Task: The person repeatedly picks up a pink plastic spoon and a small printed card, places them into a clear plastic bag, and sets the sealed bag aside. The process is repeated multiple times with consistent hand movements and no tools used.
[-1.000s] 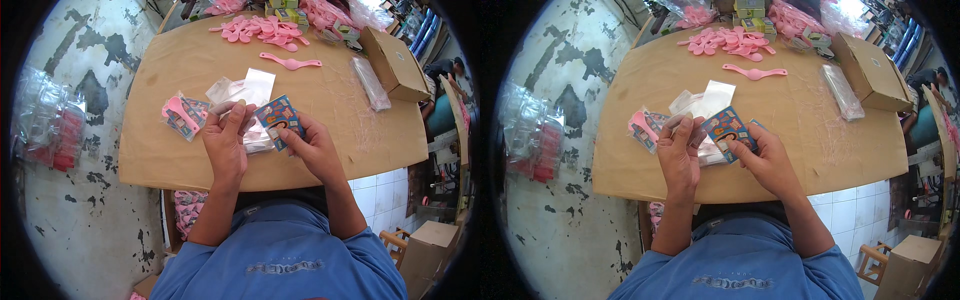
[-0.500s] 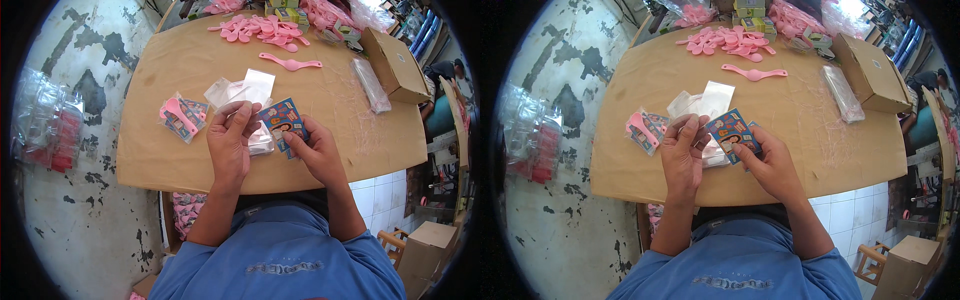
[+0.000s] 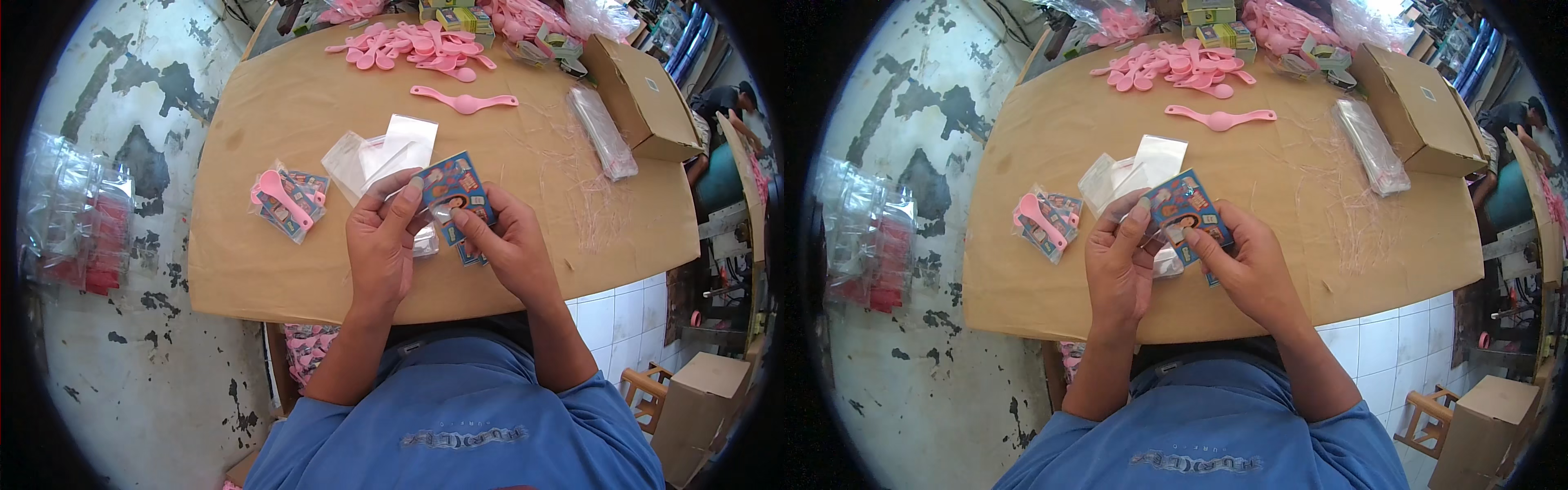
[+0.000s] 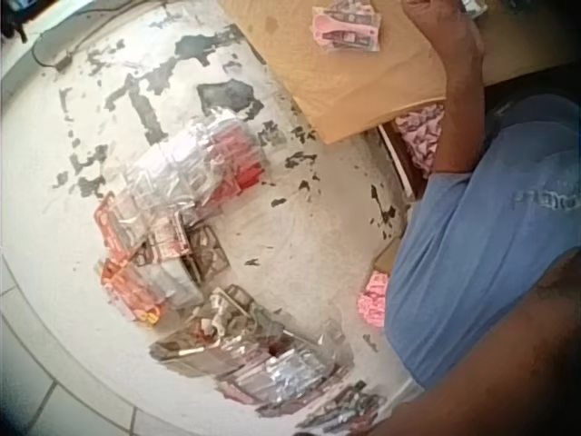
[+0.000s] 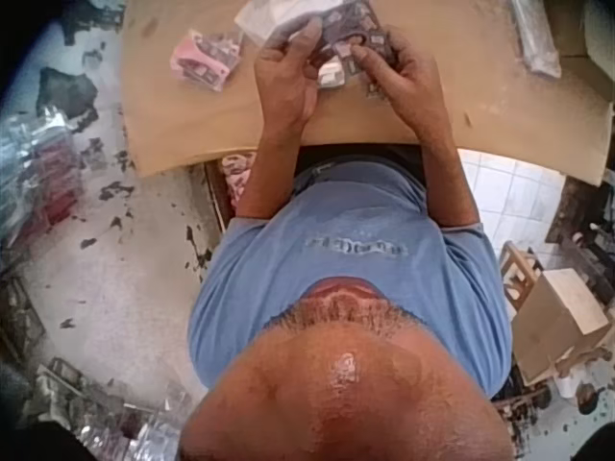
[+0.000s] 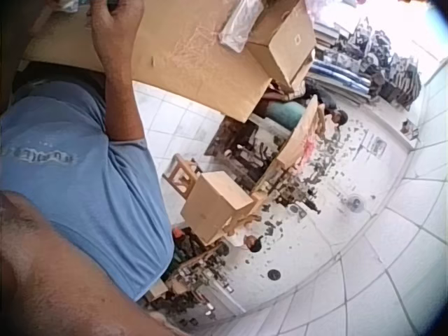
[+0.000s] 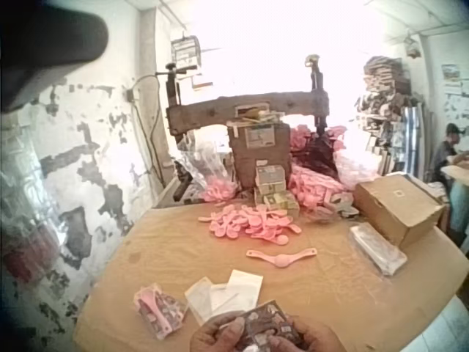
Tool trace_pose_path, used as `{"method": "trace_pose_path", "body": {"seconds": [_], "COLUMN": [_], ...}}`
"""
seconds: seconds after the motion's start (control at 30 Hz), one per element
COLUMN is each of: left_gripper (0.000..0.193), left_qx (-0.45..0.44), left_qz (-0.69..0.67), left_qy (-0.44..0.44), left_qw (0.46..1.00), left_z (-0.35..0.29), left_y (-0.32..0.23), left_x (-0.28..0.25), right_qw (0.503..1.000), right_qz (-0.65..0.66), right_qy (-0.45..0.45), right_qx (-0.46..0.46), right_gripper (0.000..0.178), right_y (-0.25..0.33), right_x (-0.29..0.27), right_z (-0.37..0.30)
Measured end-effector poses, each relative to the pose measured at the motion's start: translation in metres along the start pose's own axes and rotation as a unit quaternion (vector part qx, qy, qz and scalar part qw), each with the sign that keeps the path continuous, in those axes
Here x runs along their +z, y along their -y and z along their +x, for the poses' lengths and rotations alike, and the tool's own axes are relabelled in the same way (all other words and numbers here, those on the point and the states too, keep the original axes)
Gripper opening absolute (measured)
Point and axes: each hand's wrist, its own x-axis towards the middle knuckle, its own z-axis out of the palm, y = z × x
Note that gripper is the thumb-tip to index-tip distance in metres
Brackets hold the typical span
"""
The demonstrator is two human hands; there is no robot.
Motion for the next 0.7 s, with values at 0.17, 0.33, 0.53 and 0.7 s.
{"method": "trace_pose_path", "body": {"seconds": [0.17, 0.33, 0.53, 0.7], "left_gripper": [0.026, 0.027, 0.026, 0.023], "left_qx": [-0.002, -0.006, -0.005, 0.026], "left_qz": [0.066, 0.153, 0.138, 0.1], "left_qy": [0.033, 0.022, 0.031, -0.004], "left_qw": [0.997, 0.988, 0.99, 0.995], "left_z": [0.0, -0.004, -0.001, 0.003], "left_y": [-0.002, -0.007, -0.005, -0.003], "left_x": [-0.004, -0.007, -0.003, -0.012], "right_qw": [0.997, 0.998, 0.998, 0.998], "right_qz": [-0.063, 0.039, 0.065, 0.056], "right_qy": [0.039, 0.054, -0.012, -0.021], "right_qx": [-0.02, 0.023, 0.022, 0.013], "right_gripper": [0.02, 0.023, 0.018, 0.018], "right_y": [-0.004, 0.001, -0.002, 0.0], "right_x": [-0.015, -0.02, -0.03, -0.026], "right_z": [0.002, 0.003, -0.002, -0.006]}}
